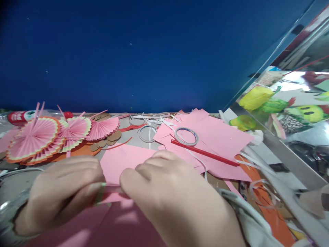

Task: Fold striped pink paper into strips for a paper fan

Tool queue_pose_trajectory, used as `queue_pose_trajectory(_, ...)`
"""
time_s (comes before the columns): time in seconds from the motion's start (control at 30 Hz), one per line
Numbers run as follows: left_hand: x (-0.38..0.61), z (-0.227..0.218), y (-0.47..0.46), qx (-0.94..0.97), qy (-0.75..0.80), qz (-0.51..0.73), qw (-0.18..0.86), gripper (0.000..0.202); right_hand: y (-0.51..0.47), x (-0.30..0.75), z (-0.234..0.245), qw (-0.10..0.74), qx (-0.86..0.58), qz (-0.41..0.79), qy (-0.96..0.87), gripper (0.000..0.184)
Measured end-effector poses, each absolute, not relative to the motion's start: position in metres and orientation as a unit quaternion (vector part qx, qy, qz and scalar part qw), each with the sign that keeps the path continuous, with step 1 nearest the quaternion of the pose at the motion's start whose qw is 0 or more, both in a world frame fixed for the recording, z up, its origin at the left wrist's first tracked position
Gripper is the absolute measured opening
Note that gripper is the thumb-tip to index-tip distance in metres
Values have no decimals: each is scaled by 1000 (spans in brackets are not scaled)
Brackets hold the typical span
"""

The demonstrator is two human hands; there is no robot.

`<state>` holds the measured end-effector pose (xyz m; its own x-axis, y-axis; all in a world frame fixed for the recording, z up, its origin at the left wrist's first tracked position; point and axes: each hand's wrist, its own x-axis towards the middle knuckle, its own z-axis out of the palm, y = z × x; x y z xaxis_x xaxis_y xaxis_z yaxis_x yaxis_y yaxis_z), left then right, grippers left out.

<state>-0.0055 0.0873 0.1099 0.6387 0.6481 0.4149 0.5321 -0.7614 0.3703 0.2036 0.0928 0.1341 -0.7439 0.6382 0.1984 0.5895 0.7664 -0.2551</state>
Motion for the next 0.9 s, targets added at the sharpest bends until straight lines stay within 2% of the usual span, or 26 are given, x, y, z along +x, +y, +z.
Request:
queue_pose_trajectory(0.13, -16, 121, 90, 875, 364, 301, 106, 26, 99, 217, 137, 146, -352, 69, -922, 22)
queue_pose_trajectory(0.27, -20, 123, 90, 855, 377, 333, 124, 26, 108, 227, 143, 126, -348, 82, -925, 17)
queue_pose_trajectory(0.57, -22, 120, 90, 813, 421, 364, 170, 32, 117, 234, 148, 78, -369, 87, -922, 27)
queue_pose_trajectory(0.77, -25, 121, 91, 778, 457, 393, 176, 33, 116, 253, 156, 74, -391, 85, -913, 40)
queue_pose_trajectory(0.9, -27, 119, 91, 767, 462, 402, 192, 34, 112, 263, 155, 80, -404, 64, -909, 43)
